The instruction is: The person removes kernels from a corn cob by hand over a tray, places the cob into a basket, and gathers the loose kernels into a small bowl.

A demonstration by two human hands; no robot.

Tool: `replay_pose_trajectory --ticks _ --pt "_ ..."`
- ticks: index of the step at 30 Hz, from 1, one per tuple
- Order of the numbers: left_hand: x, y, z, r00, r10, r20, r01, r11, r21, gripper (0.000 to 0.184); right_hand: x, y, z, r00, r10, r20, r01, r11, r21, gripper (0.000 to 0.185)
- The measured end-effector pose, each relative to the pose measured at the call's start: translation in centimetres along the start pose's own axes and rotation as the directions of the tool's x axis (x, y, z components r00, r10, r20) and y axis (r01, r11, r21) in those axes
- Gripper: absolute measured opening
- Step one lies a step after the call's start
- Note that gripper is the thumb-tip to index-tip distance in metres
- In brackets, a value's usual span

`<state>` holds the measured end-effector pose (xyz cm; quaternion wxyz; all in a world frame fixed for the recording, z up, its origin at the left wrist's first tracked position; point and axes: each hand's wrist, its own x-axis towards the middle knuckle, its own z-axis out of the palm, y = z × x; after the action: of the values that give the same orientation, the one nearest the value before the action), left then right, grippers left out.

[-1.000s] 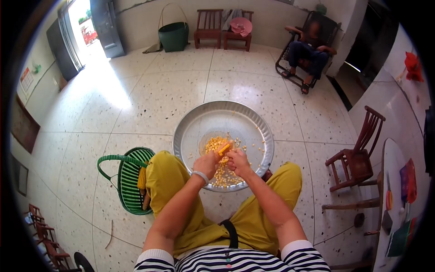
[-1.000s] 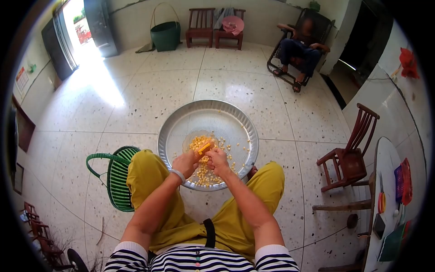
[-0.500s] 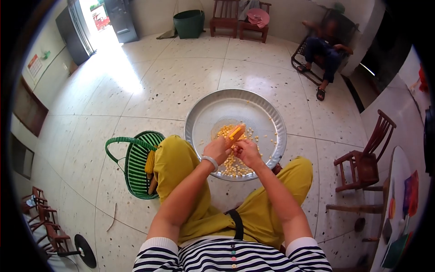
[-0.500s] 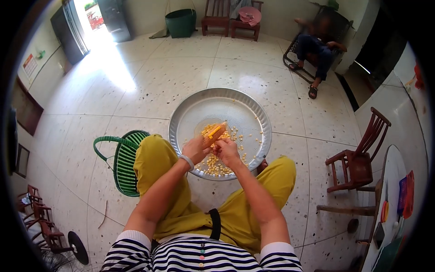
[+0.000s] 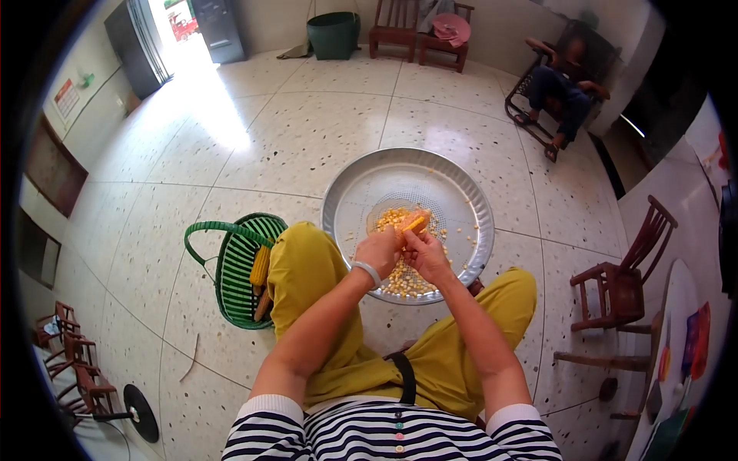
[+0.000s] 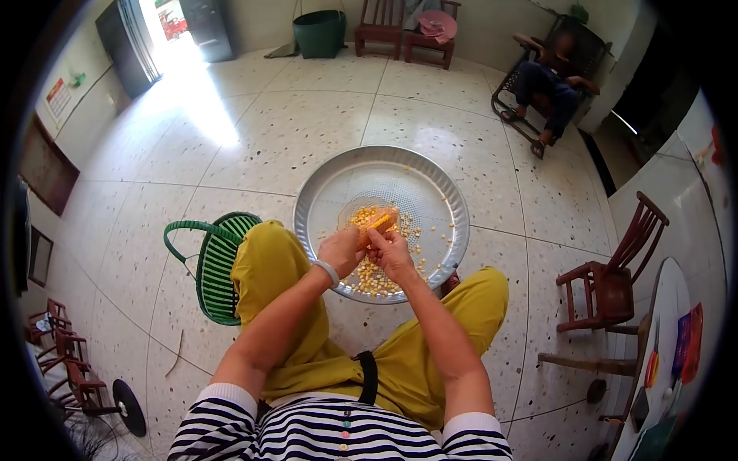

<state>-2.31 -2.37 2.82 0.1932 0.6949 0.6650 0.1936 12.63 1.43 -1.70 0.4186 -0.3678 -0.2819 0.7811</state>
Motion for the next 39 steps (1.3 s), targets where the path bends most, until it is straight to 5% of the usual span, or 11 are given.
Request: replay_pose_trajectory --ticks 9,12,15,22,29,33,39 --pt "0.1 -0.7 0.7 0.999 0.034 -0.001 -0.034 0.999 -0.021 0.031 -0.2 -0.1 -0.2 0.998 -0.014 0.055 0.012 0.999 0.041 0.015" --pt "0.1 -0.9 0.9 0.999 0.041 -0.007 -0.041 0.999 0.004 0.031 -0.3 0.8 0.3 0.996 -0.066 -0.052 0.062 0.996 -0.066 0.011" --pt "0.1 -0.9 1.0 1.0 0.02 -0.009 -0.02 1.0 0.015 0.03 -0.8 1.5 0.8 0.963 -0.257 -0.083 0.203 0.893 -0.401 0.01" --pt "0.3 -0.7 1.0 1.0 0.019 -0.023 -0.018 0.999 0.029 0.031 -0.3 1.2 0.1 0.935 -0.351 -0.05 0.29 0.838 -0.462 0.012" --pt "-0.2 -0.3 0.3 0.999 0.037 -0.02 -0.036 0.998 0.049 0.03 -0.9 -1.5 0.5 0.932 -0.128 -0.338 0.018 0.951 -0.309 0.032" --pt "-0.3 0.4 -0.1 0.996 0.085 0.013 -0.086 0.989 0.12 0.027 0.6 -2.0 -2.0 0.948 0.053 -0.314 -0.076 0.995 -0.059 0.042" --pt "-0.4 -0.2 0.9 0.988 0.155 0.0 -0.153 0.979 0.133 0.024 1.3 -2.1 -3.0 0.988 0.062 -0.138 -0.05 0.995 0.086 0.022"
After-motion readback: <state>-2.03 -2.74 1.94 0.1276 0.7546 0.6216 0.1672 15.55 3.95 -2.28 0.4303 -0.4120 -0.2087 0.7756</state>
